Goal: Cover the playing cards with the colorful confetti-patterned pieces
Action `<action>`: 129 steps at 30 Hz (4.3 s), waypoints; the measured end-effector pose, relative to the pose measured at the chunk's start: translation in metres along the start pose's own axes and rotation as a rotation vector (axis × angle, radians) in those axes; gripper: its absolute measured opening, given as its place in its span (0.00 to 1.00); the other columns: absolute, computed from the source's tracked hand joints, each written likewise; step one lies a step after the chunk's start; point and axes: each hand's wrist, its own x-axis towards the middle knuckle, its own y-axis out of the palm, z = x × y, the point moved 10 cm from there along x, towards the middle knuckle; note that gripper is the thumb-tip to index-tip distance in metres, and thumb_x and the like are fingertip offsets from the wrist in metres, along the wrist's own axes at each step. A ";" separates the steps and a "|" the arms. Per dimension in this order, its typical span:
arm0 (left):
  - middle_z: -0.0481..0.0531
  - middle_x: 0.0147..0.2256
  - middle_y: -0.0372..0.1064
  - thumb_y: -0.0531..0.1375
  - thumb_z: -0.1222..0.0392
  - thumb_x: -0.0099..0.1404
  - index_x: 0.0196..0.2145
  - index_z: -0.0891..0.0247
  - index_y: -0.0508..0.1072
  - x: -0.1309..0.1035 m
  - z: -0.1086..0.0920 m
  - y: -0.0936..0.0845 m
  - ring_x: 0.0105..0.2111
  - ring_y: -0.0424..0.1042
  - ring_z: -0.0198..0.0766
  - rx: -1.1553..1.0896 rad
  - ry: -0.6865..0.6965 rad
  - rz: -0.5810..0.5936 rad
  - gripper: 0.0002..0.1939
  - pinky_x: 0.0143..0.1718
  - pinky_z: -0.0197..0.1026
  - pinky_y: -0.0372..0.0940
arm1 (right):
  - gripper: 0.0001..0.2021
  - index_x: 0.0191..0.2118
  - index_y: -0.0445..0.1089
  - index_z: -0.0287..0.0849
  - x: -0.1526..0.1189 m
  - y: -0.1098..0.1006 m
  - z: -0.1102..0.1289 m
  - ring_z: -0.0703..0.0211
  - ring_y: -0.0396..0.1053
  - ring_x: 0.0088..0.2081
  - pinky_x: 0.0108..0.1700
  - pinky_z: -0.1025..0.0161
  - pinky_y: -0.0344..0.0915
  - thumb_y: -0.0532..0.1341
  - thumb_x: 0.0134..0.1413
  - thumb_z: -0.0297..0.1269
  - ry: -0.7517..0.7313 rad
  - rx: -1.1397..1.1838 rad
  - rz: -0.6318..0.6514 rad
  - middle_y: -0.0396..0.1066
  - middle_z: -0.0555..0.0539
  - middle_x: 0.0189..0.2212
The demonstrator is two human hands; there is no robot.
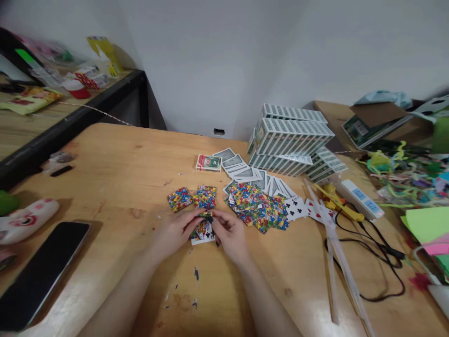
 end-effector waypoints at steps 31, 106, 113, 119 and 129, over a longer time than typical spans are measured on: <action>0.49 0.30 0.73 0.51 0.61 0.61 0.35 0.62 0.72 -0.004 0.031 -0.008 0.29 0.71 0.34 -0.285 -0.301 -0.262 0.10 0.30 0.34 0.65 | 0.16 0.37 0.68 0.37 0.004 0.001 -0.002 0.74 0.46 0.10 0.13 0.71 0.49 0.62 0.44 0.43 0.059 0.114 0.013 0.55 0.60 0.10; 0.52 0.30 0.74 0.52 0.68 0.57 0.42 0.64 0.69 -0.010 -0.027 -0.002 0.27 0.72 0.33 -0.039 0.129 -0.186 0.15 0.30 0.34 0.67 | 0.07 0.33 0.71 0.46 -0.024 -0.017 0.056 0.59 0.70 0.30 0.34 0.62 0.67 0.56 0.52 0.32 -0.544 -0.558 -0.293 0.73 0.48 0.28; 0.53 0.33 0.74 0.50 0.69 0.56 0.45 0.63 0.66 -0.011 -0.026 0.004 0.30 0.72 0.34 0.000 0.144 -0.145 0.18 0.33 0.36 0.67 | 0.07 0.34 0.71 0.46 -0.024 -0.016 0.057 0.59 0.71 0.32 0.35 0.62 0.67 0.56 0.51 0.32 -0.567 -0.574 -0.289 0.73 0.48 0.29; 0.54 0.39 0.72 0.50 0.71 0.55 0.52 0.62 0.59 -0.012 -0.018 0.017 0.34 0.72 0.37 -0.100 0.048 -0.023 0.25 0.36 0.39 0.67 | 0.07 0.34 0.72 0.46 -0.024 -0.021 0.059 0.59 0.71 0.32 0.35 0.62 0.66 0.56 0.51 0.32 -0.558 -0.582 -0.327 0.74 0.48 0.29; 0.58 0.48 0.65 0.49 0.69 0.58 0.57 0.62 0.50 -0.009 -0.020 0.016 0.44 0.68 0.41 -0.168 0.024 0.063 0.29 0.44 0.43 0.64 | 0.07 0.34 0.71 0.46 -0.024 -0.021 0.057 0.59 0.70 0.30 0.34 0.61 0.66 0.56 0.52 0.33 -0.529 -0.565 -0.315 0.73 0.48 0.28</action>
